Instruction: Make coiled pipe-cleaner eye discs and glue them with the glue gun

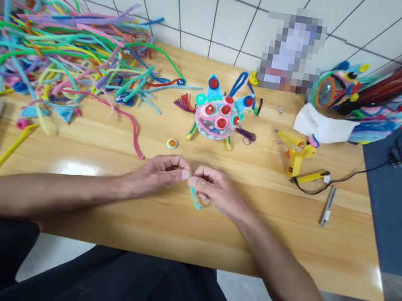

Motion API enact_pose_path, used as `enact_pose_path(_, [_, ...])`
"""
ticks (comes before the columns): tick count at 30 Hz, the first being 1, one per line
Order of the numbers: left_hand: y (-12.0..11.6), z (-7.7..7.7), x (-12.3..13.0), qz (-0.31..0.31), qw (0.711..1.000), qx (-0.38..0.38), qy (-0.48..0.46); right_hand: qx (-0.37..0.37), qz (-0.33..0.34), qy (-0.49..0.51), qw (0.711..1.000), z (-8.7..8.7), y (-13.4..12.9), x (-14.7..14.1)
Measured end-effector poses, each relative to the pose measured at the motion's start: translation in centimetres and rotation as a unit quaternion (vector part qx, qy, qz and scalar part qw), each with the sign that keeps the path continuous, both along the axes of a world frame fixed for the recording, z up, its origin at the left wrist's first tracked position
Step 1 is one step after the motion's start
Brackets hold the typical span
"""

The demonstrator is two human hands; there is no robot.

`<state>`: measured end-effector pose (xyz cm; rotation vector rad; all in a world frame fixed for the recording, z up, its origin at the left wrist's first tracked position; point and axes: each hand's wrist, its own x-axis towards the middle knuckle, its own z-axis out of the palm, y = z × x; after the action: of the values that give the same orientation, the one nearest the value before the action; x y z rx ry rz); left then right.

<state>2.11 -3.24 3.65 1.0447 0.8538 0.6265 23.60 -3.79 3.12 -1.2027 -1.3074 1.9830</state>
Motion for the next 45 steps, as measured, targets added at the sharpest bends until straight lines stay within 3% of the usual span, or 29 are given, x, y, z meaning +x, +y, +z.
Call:
enact_pose_path(3, [-0.6,-0.4,0.5,0.042,0.991,-0.119,-0.046,-0.006,-0.014,0.016,1.000,-0.1,0.0,-0.4])
enact_pose_path(5, [-0.3,-0.4,0.6,0.036,0.990,-0.123,-0.059,-0.027,-0.019,0.019,0.999,0.0,0.2,-0.3])
enact_pose_path(11, [1.7,0.8,-0.6,-0.081,0.995,0.054,0.028,-0.073,-0.018,0.002,0.997,0.7,0.7,0.3])
enact_pose_path(14, [1.8,1.2,-0.9,-0.104,0.989,0.099,0.047,-0.069,0.010,-0.001,0.998,0.7,0.7,0.3])
enact_pose_path(18, [1.2,0.7,-0.4,-0.055,0.996,0.072,0.021,-0.042,0.007,0.007,0.999,0.3,0.3,-0.1])
enact_pose_path(22, [0.3,-0.1,0.4,0.029,0.999,-0.038,-0.022,-0.028,-0.018,0.026,0.999,0.0,0.1,-0.5])
enact_pose_path(25, [0.5,-0.4,0.5,0.029,0.996,-0.078,-0.043,-0.037,-0.021,0.020,0.999,0.1,0.2,-0.5])
enact_pose_path(31, [2.1,0.8,-0.7,-0.084,0.986,0.137,0.047,-0.067,-0.014,0.005,0.998,0.9,0.5,0.1])
enact_pose_path(34, [2.1,1.0,-1.0,-0.098,0.975,0.183,0.077,-0.053,0.008,-0.006,0.999,0.8,0.5,0.3])
enact_pose_path(39, [1.1,0.3,-0.4,-0.039,0.993,0.109,0.030,-0.001,0.015,-0.005,1.000,-0.2,0.1,0.1])
enact_pose_path(42, [0.4,-0.3,0.1,0.017,1.000,0.010,-0.003,0.010,-0.004,0.008,1.000,-0.4,0.0,-0.2])
enact_pose_path(45, [0.6,-0.6,0.3,0.026,0.997,-0.064,-0.027,-0.005,-0.014,0.009,1.000,-0.1,0.1,-0.4])
